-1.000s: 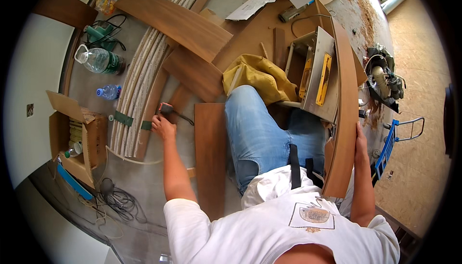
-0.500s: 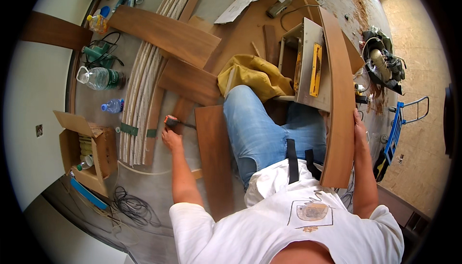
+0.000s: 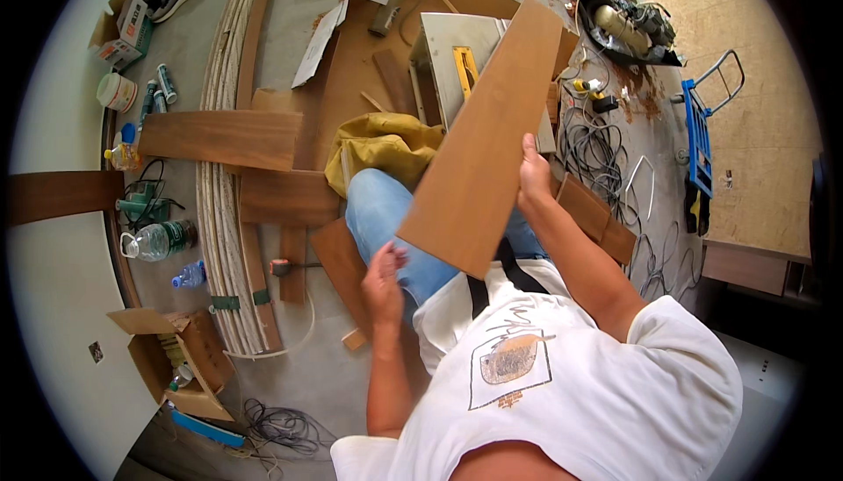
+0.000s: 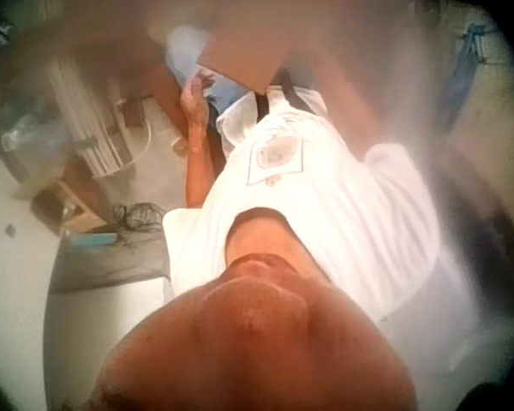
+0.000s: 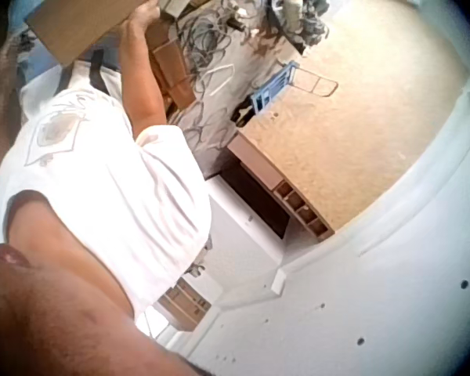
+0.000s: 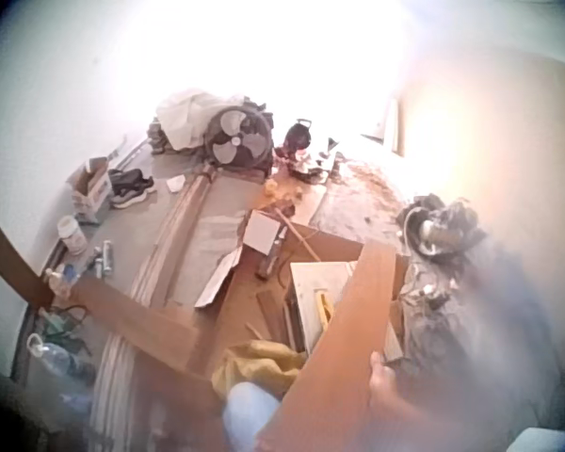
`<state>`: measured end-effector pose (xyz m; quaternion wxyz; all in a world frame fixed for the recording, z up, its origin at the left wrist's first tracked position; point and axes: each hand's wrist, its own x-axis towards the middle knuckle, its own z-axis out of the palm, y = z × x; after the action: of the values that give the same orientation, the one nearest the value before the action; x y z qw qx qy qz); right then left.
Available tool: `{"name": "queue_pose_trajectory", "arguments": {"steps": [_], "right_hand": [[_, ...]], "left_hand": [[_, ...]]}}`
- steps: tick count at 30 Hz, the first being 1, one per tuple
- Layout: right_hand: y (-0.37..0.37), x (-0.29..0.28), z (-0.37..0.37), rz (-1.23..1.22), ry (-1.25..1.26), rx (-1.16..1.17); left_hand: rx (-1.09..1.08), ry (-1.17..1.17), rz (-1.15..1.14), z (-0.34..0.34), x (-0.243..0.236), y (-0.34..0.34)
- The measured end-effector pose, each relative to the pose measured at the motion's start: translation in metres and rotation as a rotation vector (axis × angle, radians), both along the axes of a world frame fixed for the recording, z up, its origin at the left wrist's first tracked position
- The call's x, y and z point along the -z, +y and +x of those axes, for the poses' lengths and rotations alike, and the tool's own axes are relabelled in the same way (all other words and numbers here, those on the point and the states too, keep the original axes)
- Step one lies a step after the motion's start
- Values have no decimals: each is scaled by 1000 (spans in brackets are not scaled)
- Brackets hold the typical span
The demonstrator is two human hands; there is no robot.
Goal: The person walks through a hallway to a work area, uses a table saw to trim a wood floorboard, then carries floor pieces to another room where they apply glue and install them along a wall.
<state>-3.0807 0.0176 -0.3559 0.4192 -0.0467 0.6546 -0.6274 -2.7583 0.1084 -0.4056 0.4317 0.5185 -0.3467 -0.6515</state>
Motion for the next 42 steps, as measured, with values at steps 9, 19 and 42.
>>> {"name": "queue_pose_trajectory", "arguments": {"steps": [9,19,42], "right_hand": [[-3,-19,4,125,-27,-269],[-122,46,-195,-110,-279,-140],[-165,134,-383,-250,-317,33]], "left_hand": [[-218,104,-37,-91,-114,-21],[-187,-70,-103,-96,-184,-50],[-85,134,-105,-211,-2,-389]]}}
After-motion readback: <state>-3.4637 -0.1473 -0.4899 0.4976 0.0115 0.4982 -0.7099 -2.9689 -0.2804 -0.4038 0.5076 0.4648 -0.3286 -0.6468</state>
